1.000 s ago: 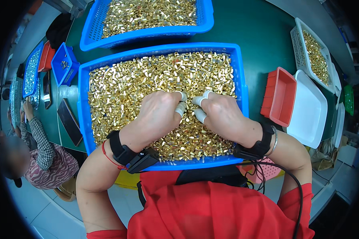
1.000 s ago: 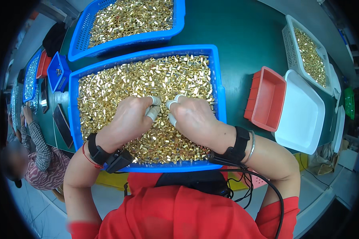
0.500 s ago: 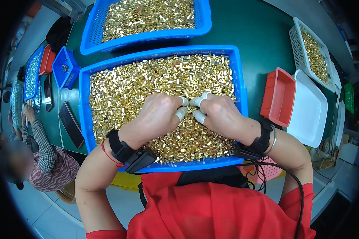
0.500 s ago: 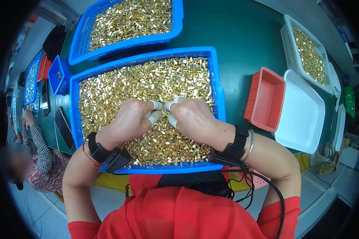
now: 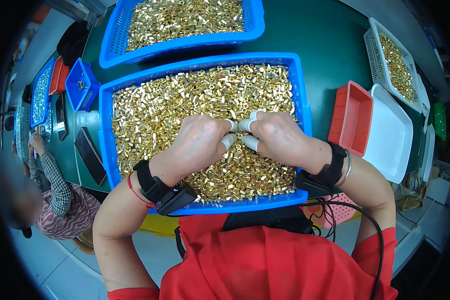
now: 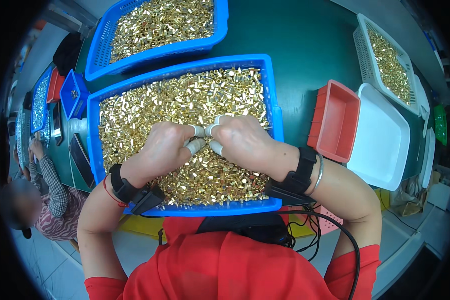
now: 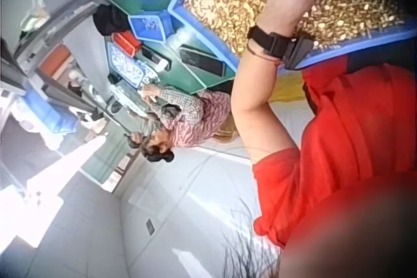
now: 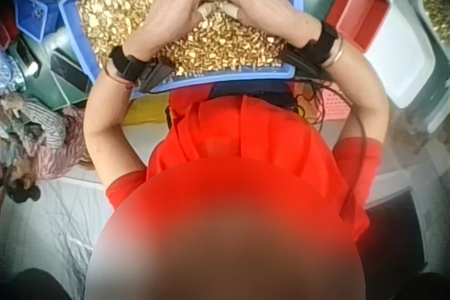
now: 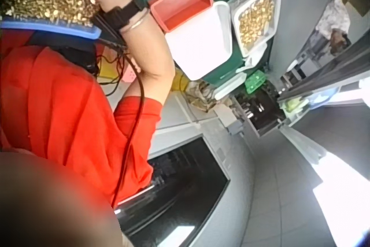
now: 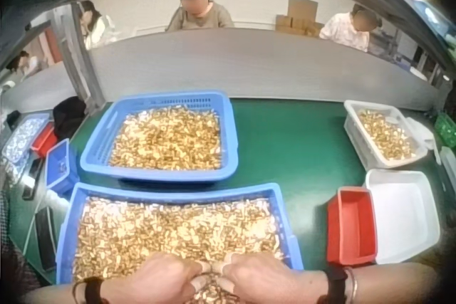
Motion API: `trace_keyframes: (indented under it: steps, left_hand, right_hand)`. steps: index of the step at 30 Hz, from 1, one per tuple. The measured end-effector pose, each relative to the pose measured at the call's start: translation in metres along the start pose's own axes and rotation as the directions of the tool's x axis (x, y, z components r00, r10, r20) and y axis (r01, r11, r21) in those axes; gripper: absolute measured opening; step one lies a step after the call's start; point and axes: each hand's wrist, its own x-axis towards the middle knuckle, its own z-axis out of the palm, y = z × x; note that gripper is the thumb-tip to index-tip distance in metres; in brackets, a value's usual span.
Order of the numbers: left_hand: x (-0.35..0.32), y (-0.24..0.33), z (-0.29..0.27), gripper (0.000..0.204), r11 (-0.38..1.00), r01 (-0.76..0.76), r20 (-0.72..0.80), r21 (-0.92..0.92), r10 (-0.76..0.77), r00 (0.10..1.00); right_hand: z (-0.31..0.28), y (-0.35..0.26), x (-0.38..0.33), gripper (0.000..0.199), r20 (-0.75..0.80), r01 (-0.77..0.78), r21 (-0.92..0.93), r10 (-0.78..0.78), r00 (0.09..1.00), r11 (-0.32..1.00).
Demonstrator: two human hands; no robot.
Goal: Picking and sorting small gold-colored metal components from a large tray into smaller containers.
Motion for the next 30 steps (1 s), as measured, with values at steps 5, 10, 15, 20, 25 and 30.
trace_keyframes:
  steps: [5,10,15,20,25,30]
  left_hand:
    - [-0.001,-0.004,0.003,0.012,1.000,-0.009,-0.037,-0.014,0.008,0.999]
    - [-0.003,0.001,-0.005,0.009,0.994,0.028,-0.036,-0.107,-0.032,0.999]
    - [0.001,0.009,-0.035,0.007,0.999,0.037,-0.050,-0.017,-0.038,0.998]
    - [0.015,-0.005,-0.046,0.012,0.885,0.172,-0.124,-0.433,-0.248,0.961]
    - [0.057,-0.019,-0.080,0.015,0.683,0.033,-0.324,-0.730,-0.388,0.863]
    - [0.093,-0.021,-0.096,0.055,0.526,-0.163,-0.393,-0.835,-0.362,0.845]
  right_hand:
    - [0.000,0.005,-0.001,0.014,-0.010,0.036,0.030,-0.036,0.999,0.999]
    - [-0.011,0.001,0.003,0.016,0.002,0.053,0.009,-0.053,0.999,0.999]
    - [-0.044,-0.010,0.021,0.017,0.121,0.005,-0.021,-0.003,0.993,1.000]
    - [-0.058,-0.007,0.045,0.022,-0.050,-0.025,0.088,0.029,0.998,0.996]
    - [-0.074,0.006,0.100,0.022,-0.433,0.024,0.121,0.031,0.901,0.992]
    - [-0.087,0.013,0.125,0.018,-0.517,-0.008,0.256,0.144,0.844,0.967]
